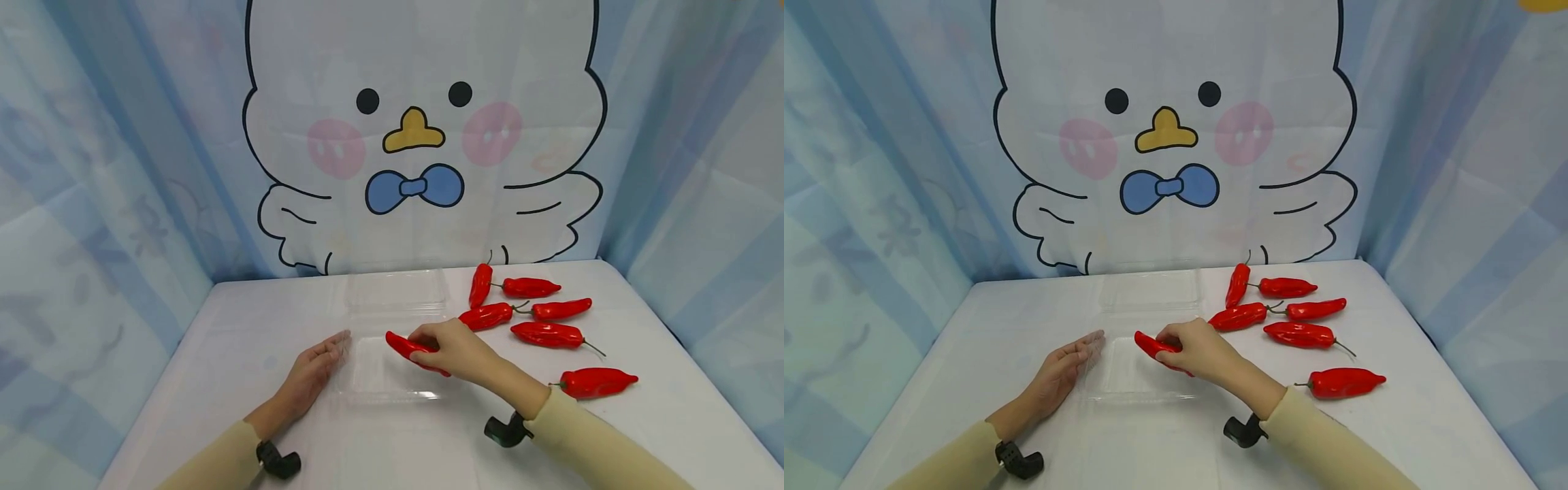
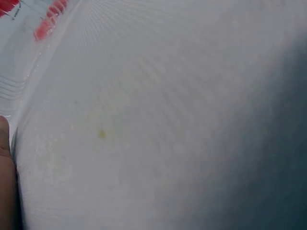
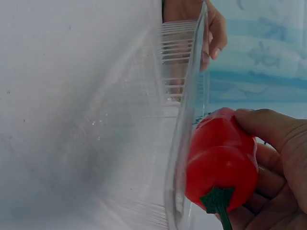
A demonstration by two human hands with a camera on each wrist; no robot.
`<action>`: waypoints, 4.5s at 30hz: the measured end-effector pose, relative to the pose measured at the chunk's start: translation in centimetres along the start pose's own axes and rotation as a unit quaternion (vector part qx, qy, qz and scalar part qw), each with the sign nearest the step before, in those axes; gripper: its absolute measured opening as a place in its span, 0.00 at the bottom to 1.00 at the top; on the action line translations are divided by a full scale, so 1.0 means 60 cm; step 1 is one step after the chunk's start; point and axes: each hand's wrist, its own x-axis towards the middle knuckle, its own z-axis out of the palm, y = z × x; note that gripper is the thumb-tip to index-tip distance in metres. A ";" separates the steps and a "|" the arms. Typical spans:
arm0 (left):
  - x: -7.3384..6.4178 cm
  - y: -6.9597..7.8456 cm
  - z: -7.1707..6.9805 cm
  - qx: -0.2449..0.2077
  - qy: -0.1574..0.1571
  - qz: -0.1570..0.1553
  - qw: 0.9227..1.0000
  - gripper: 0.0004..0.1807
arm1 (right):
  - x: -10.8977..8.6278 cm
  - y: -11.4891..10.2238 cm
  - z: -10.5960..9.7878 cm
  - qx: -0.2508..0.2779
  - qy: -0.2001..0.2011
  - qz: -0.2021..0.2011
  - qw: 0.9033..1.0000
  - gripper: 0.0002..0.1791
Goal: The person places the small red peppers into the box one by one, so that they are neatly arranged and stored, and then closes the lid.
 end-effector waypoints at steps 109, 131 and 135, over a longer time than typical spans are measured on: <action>-0.004 -0.003 0.000 0.115 -0.002 0.005 0.993 0.31 | -0.013 0.026 0.017 -0.050 -0.086 -0.103 0.990 0.13; -0.004 -0.002 0.000 0.101 -0.002 -0.001 0.995 0.31 | -0.073 0.065 -0.065 -0.071 -0.023 -0.068 0.995 0.13; -0.002 -0.003 0.002 0.092 -0.007 -0.006 0.996 0.31 | -0.088 0.075 -0.079 -0.076 -0.014 -0.054 0.996 0.14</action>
